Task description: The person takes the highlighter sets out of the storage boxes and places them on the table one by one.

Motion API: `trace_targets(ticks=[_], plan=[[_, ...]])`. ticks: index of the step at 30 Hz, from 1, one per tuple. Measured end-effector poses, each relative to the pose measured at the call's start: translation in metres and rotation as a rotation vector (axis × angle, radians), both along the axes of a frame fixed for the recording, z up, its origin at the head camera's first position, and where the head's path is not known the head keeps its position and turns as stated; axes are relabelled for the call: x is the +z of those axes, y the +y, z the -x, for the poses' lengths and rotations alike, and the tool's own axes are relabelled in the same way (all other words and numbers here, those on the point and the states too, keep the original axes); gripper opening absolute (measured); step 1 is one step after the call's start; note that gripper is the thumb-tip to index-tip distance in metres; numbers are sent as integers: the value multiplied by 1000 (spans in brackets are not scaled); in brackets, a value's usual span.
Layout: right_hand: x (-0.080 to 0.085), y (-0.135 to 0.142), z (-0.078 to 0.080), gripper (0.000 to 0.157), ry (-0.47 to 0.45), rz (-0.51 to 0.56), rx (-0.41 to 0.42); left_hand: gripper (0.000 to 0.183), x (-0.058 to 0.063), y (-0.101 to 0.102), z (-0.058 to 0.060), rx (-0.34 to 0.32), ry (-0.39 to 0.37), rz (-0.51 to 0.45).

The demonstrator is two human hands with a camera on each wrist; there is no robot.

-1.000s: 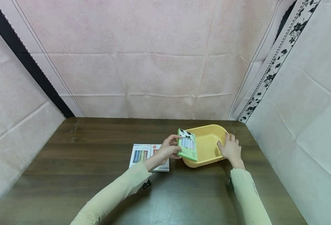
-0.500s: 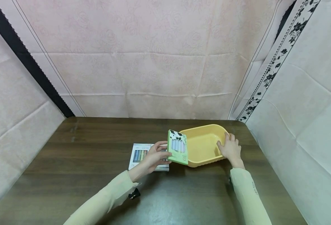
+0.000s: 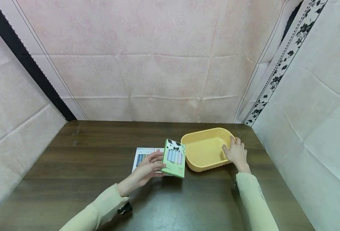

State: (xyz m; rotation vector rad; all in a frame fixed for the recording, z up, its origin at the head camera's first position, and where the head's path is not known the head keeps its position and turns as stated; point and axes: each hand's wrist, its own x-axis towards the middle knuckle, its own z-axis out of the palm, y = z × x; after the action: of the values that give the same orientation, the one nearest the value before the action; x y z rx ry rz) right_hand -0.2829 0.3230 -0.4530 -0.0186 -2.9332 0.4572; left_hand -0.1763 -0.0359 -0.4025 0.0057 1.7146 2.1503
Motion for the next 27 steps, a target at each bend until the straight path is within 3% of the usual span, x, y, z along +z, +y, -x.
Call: trace_targets(ticks=[14, 27], plan=[[-5, 4, 2, 66, 22, 21, 17, 51, 5, -38, -25, 19, -3, 16], [-1, -1, 0, 61, 1, 12, 2, 54, 13, -79, -46, 78, -42, -51]])
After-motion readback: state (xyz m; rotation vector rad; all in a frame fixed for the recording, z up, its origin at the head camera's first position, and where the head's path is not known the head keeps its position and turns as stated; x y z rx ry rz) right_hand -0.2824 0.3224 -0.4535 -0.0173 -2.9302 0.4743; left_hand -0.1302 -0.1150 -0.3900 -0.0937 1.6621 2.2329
